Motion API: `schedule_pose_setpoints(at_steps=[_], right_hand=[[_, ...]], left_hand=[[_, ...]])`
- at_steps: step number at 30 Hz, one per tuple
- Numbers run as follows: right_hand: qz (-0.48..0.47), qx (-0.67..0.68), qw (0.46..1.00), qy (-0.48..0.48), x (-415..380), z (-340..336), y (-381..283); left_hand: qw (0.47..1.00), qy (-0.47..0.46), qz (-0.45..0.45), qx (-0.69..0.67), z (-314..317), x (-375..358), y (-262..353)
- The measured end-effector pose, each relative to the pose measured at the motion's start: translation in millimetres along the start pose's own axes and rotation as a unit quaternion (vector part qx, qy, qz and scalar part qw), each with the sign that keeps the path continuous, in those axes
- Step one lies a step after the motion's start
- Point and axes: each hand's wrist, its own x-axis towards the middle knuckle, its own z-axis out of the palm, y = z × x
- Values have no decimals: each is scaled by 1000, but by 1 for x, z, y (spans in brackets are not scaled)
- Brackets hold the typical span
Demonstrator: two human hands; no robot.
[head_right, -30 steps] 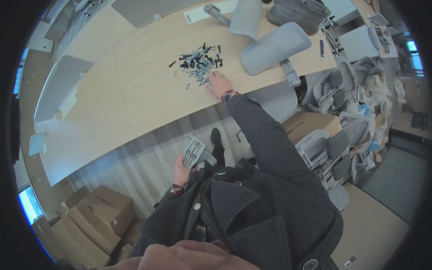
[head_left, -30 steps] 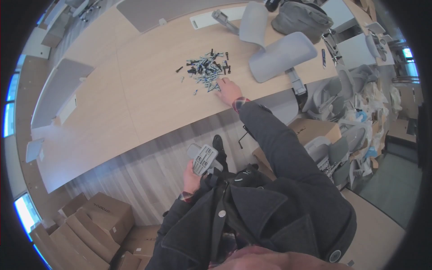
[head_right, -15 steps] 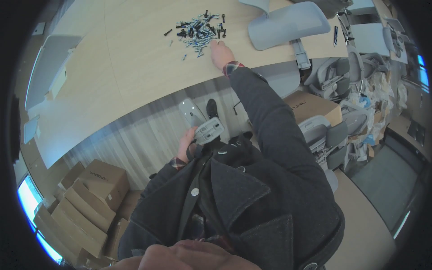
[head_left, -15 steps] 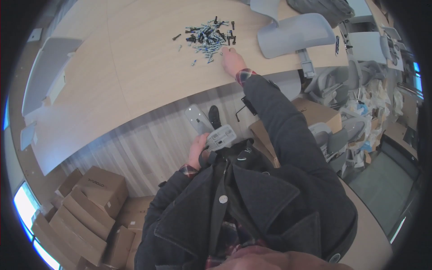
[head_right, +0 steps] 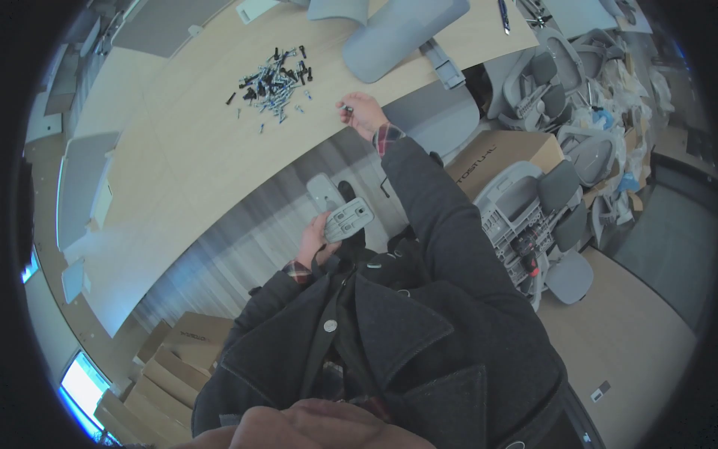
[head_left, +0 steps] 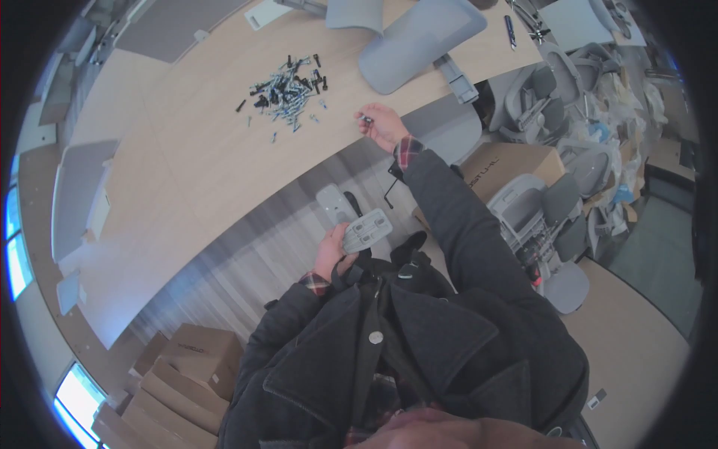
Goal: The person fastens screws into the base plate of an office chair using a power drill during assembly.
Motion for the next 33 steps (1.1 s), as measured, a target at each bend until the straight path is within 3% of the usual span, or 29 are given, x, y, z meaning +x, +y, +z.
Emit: schedule_pose_setpoints(at_steps=[3,5,6,9,11,15,19,25,30,33], right_hand=[[-5,-134,991,8,7,15,3],[-87,-378,922,17,25,27,7],[-107,-435,894,19,33,34,10],[-128,-449,884,-16,50,56,14],[-39,-215,974,-55,49,68,11],[45,7,996,-80,59,60,9],[32,56,993,-94,64,46,5],[11,58,997,-43,-1,13,5],[1,112,994,16,-133,-68,23],[-19,99,990,97,-213,-111,29]], left_hand=[[998,46,36,-35,6,1,-5],[999,26,-15,-45,5,-2,-3],[998,23,-29,-48,3,-3,0],[987,-40,-147,-40,-10,-7,14],[981,-53,-182,-31,-20,-9,16],[975,-42,-211,-58,-37,-13,16],[987,16,-141,-72,-41,-7,-6],[999,5,-40,-19,-40,22,-28],[992,-54,93,62,-17,67,-33],[977,-174,73,100,-9,92,20]])
